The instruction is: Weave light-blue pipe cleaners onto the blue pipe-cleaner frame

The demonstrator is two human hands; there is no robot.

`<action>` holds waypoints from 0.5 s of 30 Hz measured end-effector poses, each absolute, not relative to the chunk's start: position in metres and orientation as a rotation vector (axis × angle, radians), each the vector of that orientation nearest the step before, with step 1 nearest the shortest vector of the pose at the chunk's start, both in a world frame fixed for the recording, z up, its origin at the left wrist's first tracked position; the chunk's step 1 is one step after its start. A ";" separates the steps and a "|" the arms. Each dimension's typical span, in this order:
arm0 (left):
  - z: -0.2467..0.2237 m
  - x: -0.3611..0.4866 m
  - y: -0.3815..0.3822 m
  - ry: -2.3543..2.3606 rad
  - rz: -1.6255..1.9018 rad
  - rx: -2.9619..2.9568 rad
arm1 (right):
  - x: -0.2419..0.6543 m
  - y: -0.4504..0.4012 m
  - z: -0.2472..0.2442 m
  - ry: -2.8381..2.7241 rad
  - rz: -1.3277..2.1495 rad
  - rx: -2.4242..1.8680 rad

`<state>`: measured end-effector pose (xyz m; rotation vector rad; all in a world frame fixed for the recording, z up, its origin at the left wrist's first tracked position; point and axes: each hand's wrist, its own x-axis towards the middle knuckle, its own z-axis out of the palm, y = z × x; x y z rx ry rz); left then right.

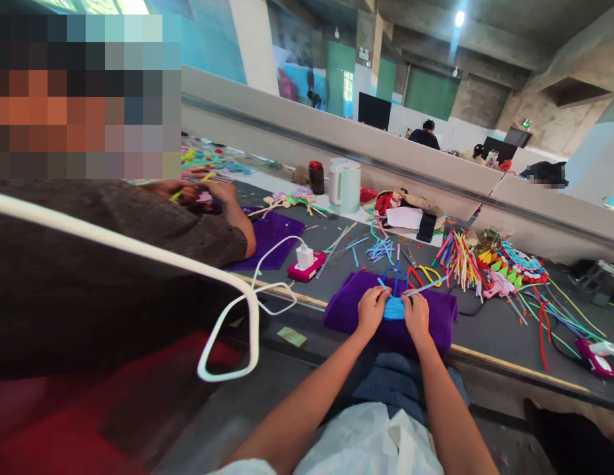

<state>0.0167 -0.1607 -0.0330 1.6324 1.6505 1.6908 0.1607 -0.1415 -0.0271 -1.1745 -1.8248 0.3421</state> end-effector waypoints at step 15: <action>-0.033 0.013 -0.148 1.515 1.588 1.572 | 0.166 -0.141 -0.033 -1.698 0.459 -1.216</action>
